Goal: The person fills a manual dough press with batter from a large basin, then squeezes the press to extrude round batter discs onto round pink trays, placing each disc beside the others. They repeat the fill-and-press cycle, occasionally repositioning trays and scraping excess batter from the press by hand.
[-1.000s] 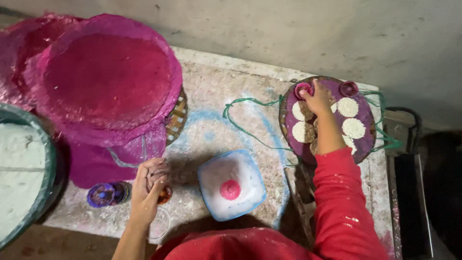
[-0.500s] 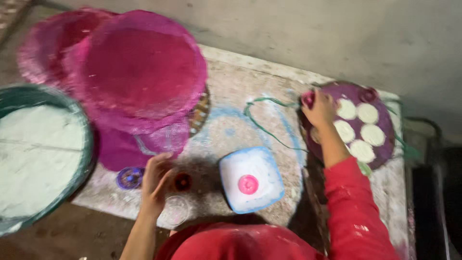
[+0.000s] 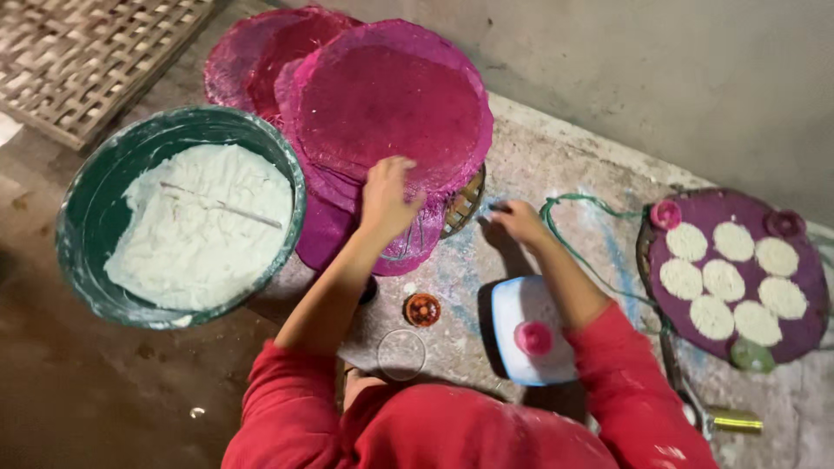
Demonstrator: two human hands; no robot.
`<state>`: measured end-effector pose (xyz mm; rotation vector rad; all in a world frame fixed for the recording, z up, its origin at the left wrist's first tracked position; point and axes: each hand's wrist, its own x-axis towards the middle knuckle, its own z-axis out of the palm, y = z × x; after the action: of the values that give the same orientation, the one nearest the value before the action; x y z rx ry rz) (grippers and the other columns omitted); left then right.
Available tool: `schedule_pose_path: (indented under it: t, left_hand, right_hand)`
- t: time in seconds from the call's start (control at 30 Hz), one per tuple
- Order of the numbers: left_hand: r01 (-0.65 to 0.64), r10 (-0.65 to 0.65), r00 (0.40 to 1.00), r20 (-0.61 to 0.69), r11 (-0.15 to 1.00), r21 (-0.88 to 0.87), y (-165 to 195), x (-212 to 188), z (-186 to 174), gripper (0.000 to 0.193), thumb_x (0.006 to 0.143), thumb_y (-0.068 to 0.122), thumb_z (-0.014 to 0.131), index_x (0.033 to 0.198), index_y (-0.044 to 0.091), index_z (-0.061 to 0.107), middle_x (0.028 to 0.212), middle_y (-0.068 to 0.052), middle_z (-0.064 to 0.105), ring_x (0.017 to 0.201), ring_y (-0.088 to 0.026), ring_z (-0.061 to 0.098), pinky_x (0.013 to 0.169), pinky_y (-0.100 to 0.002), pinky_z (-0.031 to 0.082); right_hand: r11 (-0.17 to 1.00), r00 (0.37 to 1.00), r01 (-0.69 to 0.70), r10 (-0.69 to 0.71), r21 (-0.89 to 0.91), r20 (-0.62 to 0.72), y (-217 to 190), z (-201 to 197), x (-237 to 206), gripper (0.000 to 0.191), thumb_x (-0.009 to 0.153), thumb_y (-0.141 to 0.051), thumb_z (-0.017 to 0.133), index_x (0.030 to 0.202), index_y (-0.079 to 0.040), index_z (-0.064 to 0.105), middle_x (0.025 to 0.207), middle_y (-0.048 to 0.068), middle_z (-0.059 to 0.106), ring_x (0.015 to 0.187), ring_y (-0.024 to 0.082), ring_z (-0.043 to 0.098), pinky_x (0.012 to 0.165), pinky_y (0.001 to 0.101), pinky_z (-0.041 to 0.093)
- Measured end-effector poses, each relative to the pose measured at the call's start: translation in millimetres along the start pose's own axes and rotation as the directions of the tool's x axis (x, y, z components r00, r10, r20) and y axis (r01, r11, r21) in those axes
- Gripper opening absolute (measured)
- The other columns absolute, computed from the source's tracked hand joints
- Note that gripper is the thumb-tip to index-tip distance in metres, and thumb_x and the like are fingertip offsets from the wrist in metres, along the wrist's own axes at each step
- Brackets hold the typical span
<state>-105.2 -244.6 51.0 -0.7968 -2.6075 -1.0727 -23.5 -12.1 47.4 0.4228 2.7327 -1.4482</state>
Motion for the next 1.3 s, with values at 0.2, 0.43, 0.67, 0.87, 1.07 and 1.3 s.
schedule_pose_path:
  t: [0.2,0.43,0.67,0.87,1.07,1.3]
  left_hand:
    - [-0.268,-0.078,0.883,0.463,0.727,0.632,-24,33,-43,0.131,0.068,0.047,0.088,0.163,0.027,0.001,0.167,-0.014,0.015,0.150,-0.042,0.013,0.118,-0.062,0.012]
    - [-0.233,0.047,0.939,0.341,0.816,0.528,-48,29,-75,0.131,0.059,0.056,0.090,0.160,0.031,0.011,0.164,-0.013,0.024,0.151,-0.041,0.018,0.112,-0.079,0.011]
    - [-0.267,0.141,0.956,0.259,0.787,0.556,-79,21,-57,0.111,0.066,0.038,0.089,0.159,0.030,0.029,0.157,-0.011,0.036,0.149,-0.035,0.029,0.114,-0.079,0.013]
    - [-0.120,-0.095,0.908,0.407,0.874,0.471,-79,18,-35,0.093,0.078,0.031,0.082,0.157,0.023,0.034,0.161,-0.010,0.031,0.149,-0.032,0.025,0.115,-0.073,0.009]
    - [-0.159,0.091,0.963,0.254,0.952,0.261,-85,39,-33,0.046,0.087,0.028,0.070,0.133,0.020,0.064,0.141,-0.011,0.059,0.121,-0.033,0.060,0.101,-0.054,0.046]
    - [-0.063,0.088,0.992,-0.088,0.966,0.251,-74,52,-33,0.004,0.087,0.024,0.075,0.087,0.021,0.076,0.078,-0.014,0.073,0.072,-0.039,0.071,0.061,-0.052,0.055]
  right_hand:
    - [0.811,0.818,-0.414,0.531,0.413,-0.221,-94,94,37,0.034,0.086,-0.024,0.076,0.088,0.009,0.070,0.078,0.019,0.071,0.064,0.029,0.068,0.053,0.0439,0.051]
    - [0.818,0.820,-0.008,0.334,0.575,-0.465,-117,104,36,0.033,0.096,-0.024,0.063,0.095,0.008,0.069,0.079,0.020,0.066,0.067,0.031,0.061,0.060,0.0446,0.048]
    - [0.724,0.617,0.178,0.446,0.666,-0.649,-62,31,-39,0.017,0.095,-0.026,0.065,0.102,-0.013,0.056,0.090,0.006,0.059,0.080,0.019,0.056,0.069,0.0394,0.050]
    - [0.900,0.395,0.191,0.294,0.391,-0.870,2,-10,-205,0.013,0.104,-0.019,0.060,0.113,-0.009,0.059,0.105,0.005,0.063,0.093,0.014,0.059,0.082,0.0316,0.051]
    - [0.942,0.264,0.059,0.305,0.331,-0.915,50,42,-329,0.017,0.114,-0.019,0.050,0.114,-0.005,0.059,0.106,0.005,0.062,0.097,0.014,0.058,0.088,0.0291,0.050]
    - [0.877,0.244,0.061,0.449,0.476,-0.860,92,91,-356,0.018,0.105,-0.018,0.052,0.105,-0.002,0.061,0.104,0.006,0.057,0.102,0.018,0.054,0.092,0.0347,0.045]
